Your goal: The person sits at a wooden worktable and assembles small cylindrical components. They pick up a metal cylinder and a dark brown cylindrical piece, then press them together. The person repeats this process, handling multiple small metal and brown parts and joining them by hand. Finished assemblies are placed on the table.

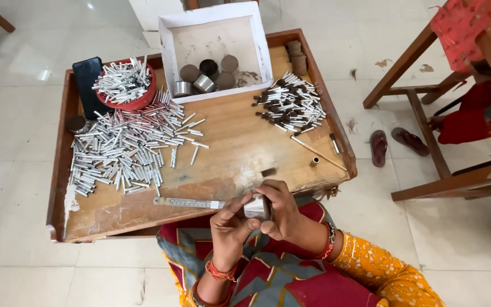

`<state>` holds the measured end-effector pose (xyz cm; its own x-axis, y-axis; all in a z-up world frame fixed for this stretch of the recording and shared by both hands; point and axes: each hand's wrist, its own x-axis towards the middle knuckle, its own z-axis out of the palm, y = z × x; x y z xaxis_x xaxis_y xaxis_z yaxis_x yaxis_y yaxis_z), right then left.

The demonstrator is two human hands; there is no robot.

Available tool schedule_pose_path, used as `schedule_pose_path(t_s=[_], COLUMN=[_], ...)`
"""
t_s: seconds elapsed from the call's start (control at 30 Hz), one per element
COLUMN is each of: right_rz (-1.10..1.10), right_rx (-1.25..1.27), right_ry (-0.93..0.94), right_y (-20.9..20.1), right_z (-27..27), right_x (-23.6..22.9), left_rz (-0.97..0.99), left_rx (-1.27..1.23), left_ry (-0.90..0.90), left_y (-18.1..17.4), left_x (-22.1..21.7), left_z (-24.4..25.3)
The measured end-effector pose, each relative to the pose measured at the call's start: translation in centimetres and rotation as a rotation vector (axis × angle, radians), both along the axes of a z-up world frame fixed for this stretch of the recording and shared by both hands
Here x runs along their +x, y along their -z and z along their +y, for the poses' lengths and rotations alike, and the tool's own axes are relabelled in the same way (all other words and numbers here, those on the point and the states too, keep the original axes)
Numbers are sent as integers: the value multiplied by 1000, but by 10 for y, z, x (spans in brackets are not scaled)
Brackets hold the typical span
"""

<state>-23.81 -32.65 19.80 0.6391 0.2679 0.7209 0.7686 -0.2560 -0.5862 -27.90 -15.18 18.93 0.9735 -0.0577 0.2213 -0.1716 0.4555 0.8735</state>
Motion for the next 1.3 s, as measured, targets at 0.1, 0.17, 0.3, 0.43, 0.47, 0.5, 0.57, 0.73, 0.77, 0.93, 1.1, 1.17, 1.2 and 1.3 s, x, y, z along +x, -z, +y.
schedule_pose_path(t_s=[0.1,0.17,0.3,0.43,0.47,0.5,0.57,0.73,0.77,0.93,1.1,1.17,1.2,1.3], right_rz=[-176,-173,-59,31,47,63,34,-169,-171,-28,103,128,156,222], right_rx=[-72,-45,54,64,71,77,81,-23,-7,63,156,176,194,233], right_ry=[78,79,80,63,80,97,88,46,40,69,114,96,86,62], right_y=[9,1,-12,-13,-8,-4,-1,3,3,-13,-16,-15,-15,-21], right_z=[-1,-1,5,7,7,7,4,2,5,24,35,37,37,40], right_x=[1,-1,-8,-13,-11,-10,-2,10,10,1,-3,-4,-5,-7], left_rz=[8,7,1,-22,-24,-27,45,131,107,-80,5,15,27,54], left_rx=[-18,-18,-30,22,24,26,-33,-92,-72,25,-21,-28,-37,-48], left_ry=[5,-2,-81,-169,-165,-161,-113,12,-19,-148,-165,-175,-177,-184], left_y=[-12,-14,-5,6,6,6,-21,-49,-39,-19,-18,-18,-17,-10], left_x=[-3,-2,-2,-5,-4,-4,-2,-3,-3,2,1,0,0,-1], left_z=[-7,-12,-21,-27,-27,-28,-24,-11,-10,-8,-8,-7,-7,-8])
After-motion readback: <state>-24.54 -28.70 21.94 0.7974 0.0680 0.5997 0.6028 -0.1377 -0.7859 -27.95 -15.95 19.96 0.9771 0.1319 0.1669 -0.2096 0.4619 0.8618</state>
